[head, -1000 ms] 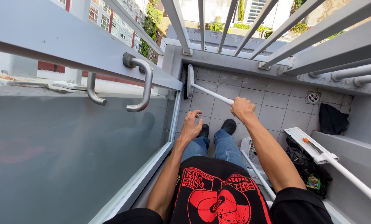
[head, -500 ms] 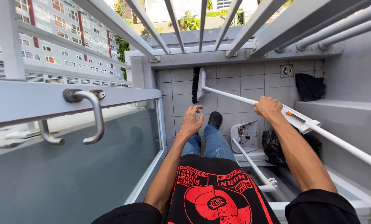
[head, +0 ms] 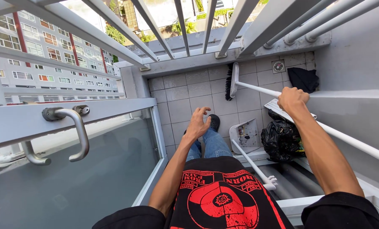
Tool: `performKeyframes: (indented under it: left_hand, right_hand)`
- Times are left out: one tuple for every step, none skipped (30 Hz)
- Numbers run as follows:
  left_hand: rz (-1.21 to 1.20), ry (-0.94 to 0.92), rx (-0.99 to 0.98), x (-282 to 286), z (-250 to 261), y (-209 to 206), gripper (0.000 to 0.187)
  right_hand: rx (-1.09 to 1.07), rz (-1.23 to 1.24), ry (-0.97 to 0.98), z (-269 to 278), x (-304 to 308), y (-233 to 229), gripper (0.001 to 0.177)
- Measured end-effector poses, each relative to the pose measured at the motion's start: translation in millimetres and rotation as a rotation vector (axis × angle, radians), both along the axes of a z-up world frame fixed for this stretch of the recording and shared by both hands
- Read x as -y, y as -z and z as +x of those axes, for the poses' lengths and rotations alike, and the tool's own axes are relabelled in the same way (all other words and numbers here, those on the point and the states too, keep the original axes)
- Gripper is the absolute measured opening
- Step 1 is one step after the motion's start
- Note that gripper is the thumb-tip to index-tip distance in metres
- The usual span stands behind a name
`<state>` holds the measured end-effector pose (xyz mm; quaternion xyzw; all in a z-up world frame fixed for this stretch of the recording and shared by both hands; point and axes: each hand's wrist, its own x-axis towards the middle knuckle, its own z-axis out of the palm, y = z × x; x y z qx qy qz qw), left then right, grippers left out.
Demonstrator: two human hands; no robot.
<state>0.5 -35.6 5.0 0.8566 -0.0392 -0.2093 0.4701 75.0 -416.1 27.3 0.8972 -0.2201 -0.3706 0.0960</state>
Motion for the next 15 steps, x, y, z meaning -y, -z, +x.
performKeyframes:
  left_hand:
    - [0.002, -0.005, 0.0, -3.6, -5.0, 0.6, 0.036]
    - [-0.008, -0.017, 0.011, -5.9, -5.8, 2.0, 0.036]
    - [-0.017, -0.029, 0.023, -8.6, -6.6, 3.5, 0.036]
    - [-0.015, -0.037, 0.026, -13.9, -7.3, 4.4, 0.036]
    - [-0.015, -0.052, 0.042, -19.7, -8.1, 5.8, 0.036]
    - [-0.016, -0.069, 0.053, -25.6, -12.2, 7.4, 0.036]
    - [-0.014, -0.079, 0.051, -31.8, -16.4, 9.6, 0.036]
    - [-0.012, -0.093, 0.057, -37.3, -19.4, 11.6, 0.035]
    - [-0.011, -0.107, 0.063, -42.8, -22.3, 13.5, 0.035]
    - [-0.01, -0.115, 0.063, -48.3, -25.4, 12.8, 0.035]
    - [-0.006, -0.132, 0.056, -53.8, -28.6, 12.0, 0.035]
    - [-0.002, -0.148, 0.05, -59.3, -31.1, 11.4, 0.035]
    - [-0.002, -0.155, 0.052, -64.2, -33.8, 12.3, 0.035]
    - [0.002, -0.167, 0.046, -69.5, -37.3, 13.5, 0.035]
    - [0.007, -0.178, 0.04, -74.8, -40.8, 14.6, 0.035]
  right_hand:
    - [0.0, 0.002, -0.005, 0.3, -8.2, -3.1, 0.038]
    - [0.025, 0.022, -0.072, 5.0, -15.3, -7.1, 0.036]
    - [0.051, 0.041, -0.14, 9.7, -22.9, -11.2, 0.035]
    - [0.054, 0.043, -0.148, 10.9, -33.1, -13.3, 0.035]
    - [0.077, 0.079, -0.188, 11.9, -43.8, -14.9, 0.035]
    - [0.094, 0.115, -0.229, 10.4, -54.6, -16.0, 0.035]
    - [0.091, 0.118, -0.239, 11.7, -66.2, -21.4, 0.035]
    - [0.095, 0.138, -0.252, 13.3, -76.9, -27.5, 0.036]
    - [0.098, 0.158, -0.264, 14.8, -87.6, -33.8, 0.037]
    - [0.098, 0.159, -0.272, 16.4, -99.2, -38.6, 0.037]
    - [0.078, 0.18, -0.265, 17.8, -111.0, -43.5, 0.039]
    - [0.058, 0.199, -0.257, 19.5, -122.6, -48.6, 0.042]
    - [0.059, 0.2, -0.265, 20.0, -133.4, -49.5, 0.042]
    - [0.048, 0.218, -0.274, 20.2, -144.8, -49.8, 0.043]
    - [0.038, 0.236, -0.282, 20.3, -156.1, -50.2, 0.044]
